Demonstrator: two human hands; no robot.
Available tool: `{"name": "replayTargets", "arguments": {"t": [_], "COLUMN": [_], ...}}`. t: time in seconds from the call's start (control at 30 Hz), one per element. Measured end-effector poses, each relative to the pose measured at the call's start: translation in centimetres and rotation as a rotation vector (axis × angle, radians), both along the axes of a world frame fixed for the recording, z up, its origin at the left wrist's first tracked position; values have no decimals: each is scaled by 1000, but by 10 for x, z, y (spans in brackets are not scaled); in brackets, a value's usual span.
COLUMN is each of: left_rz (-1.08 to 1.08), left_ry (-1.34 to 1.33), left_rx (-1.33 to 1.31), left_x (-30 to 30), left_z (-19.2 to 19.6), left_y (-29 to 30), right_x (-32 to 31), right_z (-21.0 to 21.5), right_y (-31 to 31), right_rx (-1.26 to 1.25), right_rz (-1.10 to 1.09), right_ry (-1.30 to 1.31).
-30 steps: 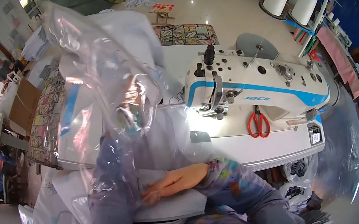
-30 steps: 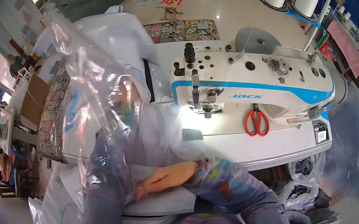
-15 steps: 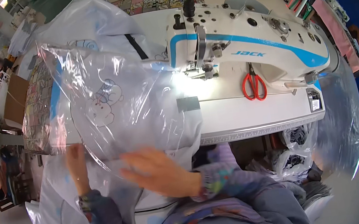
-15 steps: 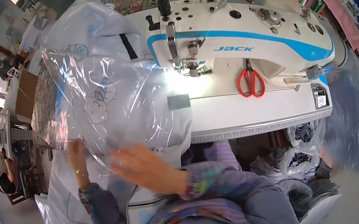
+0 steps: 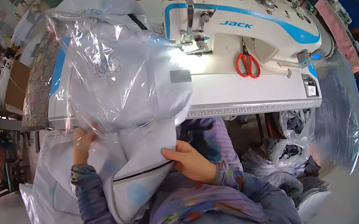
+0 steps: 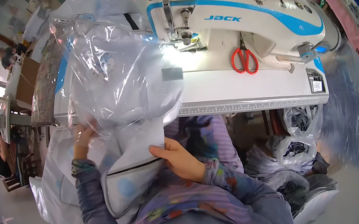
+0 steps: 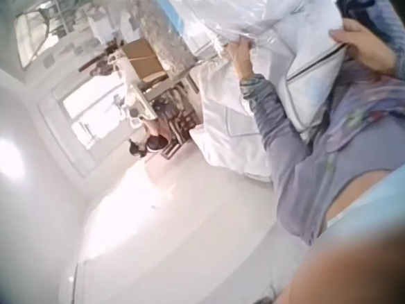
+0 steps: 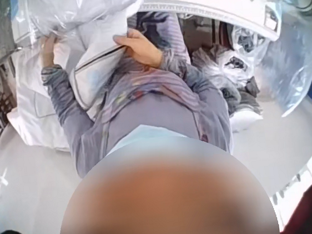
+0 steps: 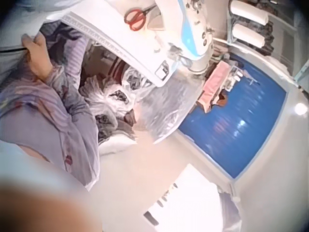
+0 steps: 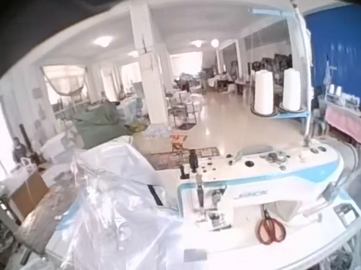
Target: Sewing pieces of patterned fabric together using an industrial sewing machine and trimming threads with scissors.
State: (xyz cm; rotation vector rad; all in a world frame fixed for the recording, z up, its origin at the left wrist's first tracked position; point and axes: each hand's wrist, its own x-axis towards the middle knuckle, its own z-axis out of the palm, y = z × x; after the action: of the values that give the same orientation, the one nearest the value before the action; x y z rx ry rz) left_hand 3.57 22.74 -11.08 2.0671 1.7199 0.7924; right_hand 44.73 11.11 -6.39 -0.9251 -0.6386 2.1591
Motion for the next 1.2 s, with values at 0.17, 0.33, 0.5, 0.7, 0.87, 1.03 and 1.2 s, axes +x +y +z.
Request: {"name": "replayTargets", "arguments": {"t": [0.17,0.33,0.5,0.7,0.87,1.03,1.2], "left_rz": [588,314,223,110,-449,-513,-601], "left_ry": [167,798,426,394,452,698,724], "left_rx": [37,259,488,65,388,585,548], "left_x": [0,16,17,137,238,275,290], "left_z": [68,10,-16,110,170,157,135], "left_y": [84,149,88,-67,-77,-16,-10], "right_x": [92,160,126,114,107,101,103], "right_z": [53,17,-72,-65,-42,-40,-44], "right_y": [32,54,11,15,34,27,17], "right_rx": [283,1011,969,954,1035,838,913], "right_rz": [-145,136,94,115,134,-17,-71], "right_ry": [-300,-1012,-1157,-1476,-1277,-1172,-1374]}}
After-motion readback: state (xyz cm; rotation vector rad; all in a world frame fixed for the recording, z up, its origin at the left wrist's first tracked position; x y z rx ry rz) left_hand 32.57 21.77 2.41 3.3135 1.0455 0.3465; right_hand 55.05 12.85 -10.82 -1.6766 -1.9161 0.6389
